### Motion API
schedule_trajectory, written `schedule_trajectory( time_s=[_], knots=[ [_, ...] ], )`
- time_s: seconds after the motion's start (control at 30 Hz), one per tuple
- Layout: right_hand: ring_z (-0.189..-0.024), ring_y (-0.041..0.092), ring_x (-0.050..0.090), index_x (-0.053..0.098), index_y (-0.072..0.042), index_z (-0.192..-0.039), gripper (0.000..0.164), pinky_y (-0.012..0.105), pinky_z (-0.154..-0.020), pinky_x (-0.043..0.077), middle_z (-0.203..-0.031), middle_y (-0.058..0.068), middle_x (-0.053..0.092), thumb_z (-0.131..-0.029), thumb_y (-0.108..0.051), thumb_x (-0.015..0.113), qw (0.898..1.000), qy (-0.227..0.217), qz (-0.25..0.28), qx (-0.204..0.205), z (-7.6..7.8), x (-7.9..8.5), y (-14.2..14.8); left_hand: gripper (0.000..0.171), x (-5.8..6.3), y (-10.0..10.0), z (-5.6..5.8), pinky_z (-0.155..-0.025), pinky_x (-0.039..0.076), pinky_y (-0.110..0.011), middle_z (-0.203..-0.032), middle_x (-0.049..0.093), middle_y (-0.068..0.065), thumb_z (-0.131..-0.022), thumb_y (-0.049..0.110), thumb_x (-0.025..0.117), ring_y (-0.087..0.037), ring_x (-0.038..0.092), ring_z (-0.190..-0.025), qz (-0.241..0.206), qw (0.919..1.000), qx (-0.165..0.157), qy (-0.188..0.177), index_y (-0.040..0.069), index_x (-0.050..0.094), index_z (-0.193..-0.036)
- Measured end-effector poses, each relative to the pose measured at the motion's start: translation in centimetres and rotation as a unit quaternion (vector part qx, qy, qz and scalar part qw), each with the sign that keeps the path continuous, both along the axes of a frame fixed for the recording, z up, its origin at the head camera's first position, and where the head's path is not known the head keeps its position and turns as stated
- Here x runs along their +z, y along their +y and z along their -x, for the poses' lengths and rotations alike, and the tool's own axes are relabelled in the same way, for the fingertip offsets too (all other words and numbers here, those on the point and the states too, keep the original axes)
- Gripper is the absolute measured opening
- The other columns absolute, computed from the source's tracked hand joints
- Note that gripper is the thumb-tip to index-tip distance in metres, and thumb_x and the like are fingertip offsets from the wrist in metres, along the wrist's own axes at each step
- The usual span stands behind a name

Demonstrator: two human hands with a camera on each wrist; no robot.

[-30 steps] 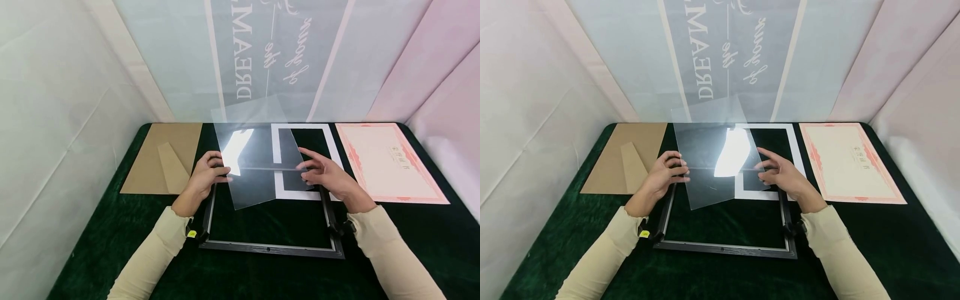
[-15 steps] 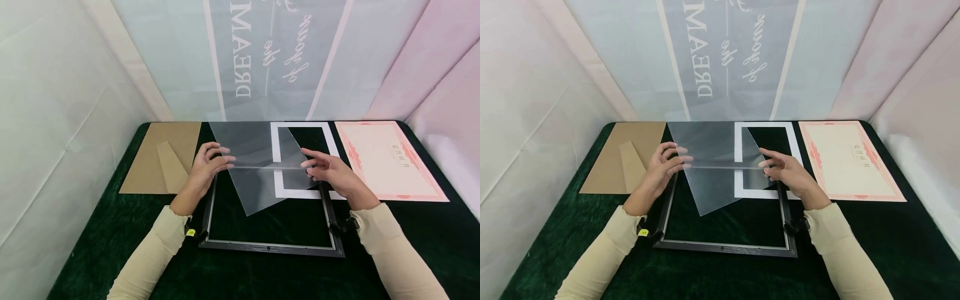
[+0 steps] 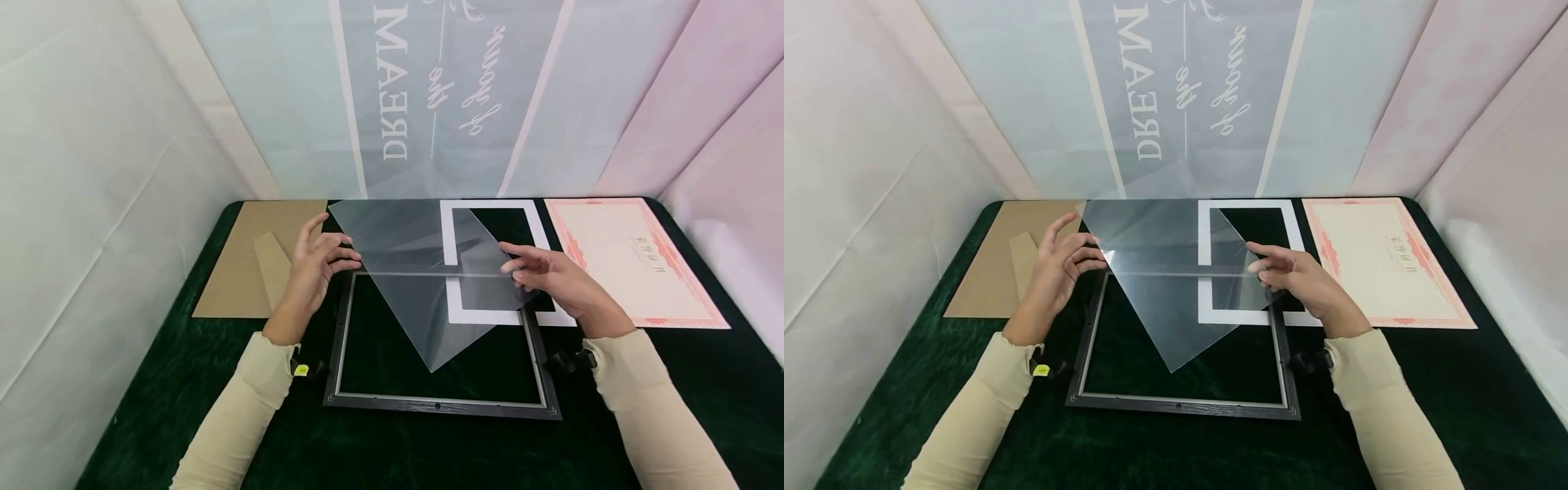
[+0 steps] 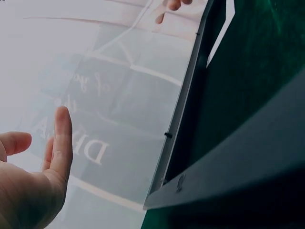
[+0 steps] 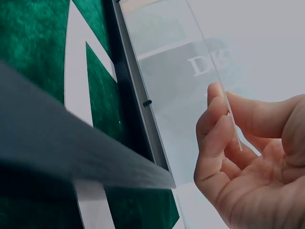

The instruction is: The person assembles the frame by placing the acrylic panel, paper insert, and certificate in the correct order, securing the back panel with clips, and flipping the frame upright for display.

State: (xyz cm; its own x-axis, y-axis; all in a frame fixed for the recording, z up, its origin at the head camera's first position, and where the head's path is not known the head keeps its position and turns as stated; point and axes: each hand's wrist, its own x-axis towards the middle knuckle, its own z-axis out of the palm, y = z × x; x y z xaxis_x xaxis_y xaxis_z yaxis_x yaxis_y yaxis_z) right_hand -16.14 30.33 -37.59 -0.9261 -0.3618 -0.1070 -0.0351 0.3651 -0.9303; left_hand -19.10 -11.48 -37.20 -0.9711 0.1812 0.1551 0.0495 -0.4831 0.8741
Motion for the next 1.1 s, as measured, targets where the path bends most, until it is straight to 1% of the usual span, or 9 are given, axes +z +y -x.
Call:
schedule_trajectory(
  time_s=[0.17, 0.33, 0.4, 0.5, 0.6, 0.77, 0.9, 1.0, 1.1],
  knots=[
    [-0.095, 0.005, 0.060, 0.033, -0.010, -0.155, 0.056, 0.024, -0.076, 0.052, -0.109, -0.012, 0.066, -0.103, -0.014, 0.053, 1.000, 0.001, -0.003, 0.010, 0.1, 0.1, 0.6, 0.050, -0.1, -0.4, 0.4, -0.073, 0.061, -0.033, -0.093, 0.065, -0.006, -0.103, 0.005, 0.049, -0.020, 0.071, -0.076, 0.008, 0.9998, 0.012, -0.010, 0.007, 0.030, -0.149],
    [-0.097, 0.003, 0.059, 0.035, -0.009, -0.155, 0.055, 0.024, -0.075, 0.050, -0.107, -0.013, 0.067, -0.103, -0.013, 0.054, 1.000, 0.003, -0.013, 0.007, 0.1, 0.1, 1.0, 0.042, -0.3, -0.5, 0.7, -0.073, 0.061, -0.032, -0.092, 0.063, -0.005, -0.103, 0.002, 0.048, -0.019, 0.069, -0.076, 0.024, 0.9991, 0.007, -0.035, 0.006, 0.035, -0.143],
    [-0.096, 0.004, 0.058, 0.036, -0.009, -0.154, 0.055, 0.025, -0.075, 0.050, -0.107, -0.013, 0.067, -0.102, -0.011, 0.054, 1.000, 0.005, -0.017, 0.006, 0.1, 0.1, 1.2, 0.038, -0.3, -0.6, 0.8, -0.071, 0.062, -0.032, -0.091, 0.063, -0.004, -0.102, 0.001, 0.049, -0.019, 0.070, -0.075, 0.032, 0.9987, 0.003, -0.039, 0.006, 0.038, -0.138],
    [-0.096, 0.005, 0.057, 0.036, -0.008, -0.154, 0.054, 0.025, -0.074, 0.049, -0.107, -0.012, 0.067, -0.103, -0.010, 0.053, 1.000, 0.008, -0.020, 0.007, 0.1, 0.1, 1.4, 0.026, -0.4, -0.7, 0.8, -0.068, 0.062, -0.035, -0.085, 0.060, -0.004, -0.102, 0.002, 0.049, -0.020, 0.071, -0.069, 0.045, 0.9980, 0.000, -0.044, 0.009, 0.043, -0.127],
    [-0.097, 0.006, 0.058, 0.037, -0.008, -0.153, 0.052, 0.024, -0.075, 0.049, -0.107, -0.011, 0.067, -0.103, -0.009, 0.051, 1.000, 0.008, -0.017, 0.012, 0.3, 0.0, 1.5, 0.018, -0.4, -0.9, 0.7, -0.066, 0.062, -0.037, -0.081, 0.059, -0.003, -0.102, 0.005, 0.051, -0.019, 0.071, -0.065, 0.069, 0.9962, 0.004, -0.052, 0.012, 0.045, -0.118],
    [-0.096, 0.006, 0.058, 0.039, -0.008, -0.152, 0.050, 0.023, -0.077, 0.048, -0.108, -0.012, 0.068, -0.104, -0.009, 0.050, 1.000, 0.004, -0.019, 0.015, 0.4, 0.0, 1.6, 0.019, -0.4, -1.1, 0.7, -0.063, 0.061, -0.036, -0.090, 0.063, -0.002, -0.101, 0.008, 0.055, -0.015, 0.071, -0.066, 0.111, 0.9914, -0.009, -0.069, 0.011, 0.052, -0.119],
    [-0.091, 0.007, 0.057, 0.041, -0.006, -0.151, 0.049, 0.024, -0.075, 0.049, -0.105, -0.013, 0.067, -0.103, -0.013, 0.053, 1.000, 0.006, -0.023, -0.002, 0.5, -0.2, 1.6, 0.022, -0.3, -1.1, 0.7, -0.062, 0.061, -0.033, -0.090, 0.061, -0.002, -0.102, 0.010, 0.055, -0.013, 0.070, -0.068, 0.143, 0.9862, -0.031, -0.078, 0.011, 0.058, -0.123],
    [-0.087, 0.007, 0.057, 0.043, -0.006, -0.149, 0.049, 0.024, -0.073, 0.049, -0.103, -0.014, 0.068, -0.103, -0.016, 0.055, 1.000, 0.009, -0.022, -0.017, 0.5, -0.2, 1.8, 0.021, -0.3, -1.0, 0.7, -0.063, 0.061, -0.032, -0.090, 0.060, -0.001, -0.102, 0.011, 0.056, -0.013, 0.069, -0.069, 0.160, 0.9833, -0.042, -0.077, 0.012, 0.059, -0.123],
    [-0.086, 0.007, 0.058, 0.044, -0.006, -0.148, 0.048, 0.023, -0.074, 0.047, -0.104, -0.016, 0.070, -0.103, -0.017, 0.056, 0.999, 0.011, -0.019, -0.023, 0.5, -0.2, 2.1, 0.016, -0.3, -0.9, 0.6, -0.067, 0.061, -0.031, -0.092, 0.062, -0.001, -0.101, 0.011, 0.057, -0.013, 0.071, -0.072, 0.162, 0.9839, -0.043, -0.063, 0.013, 0.060, -0.116]
  ],
)
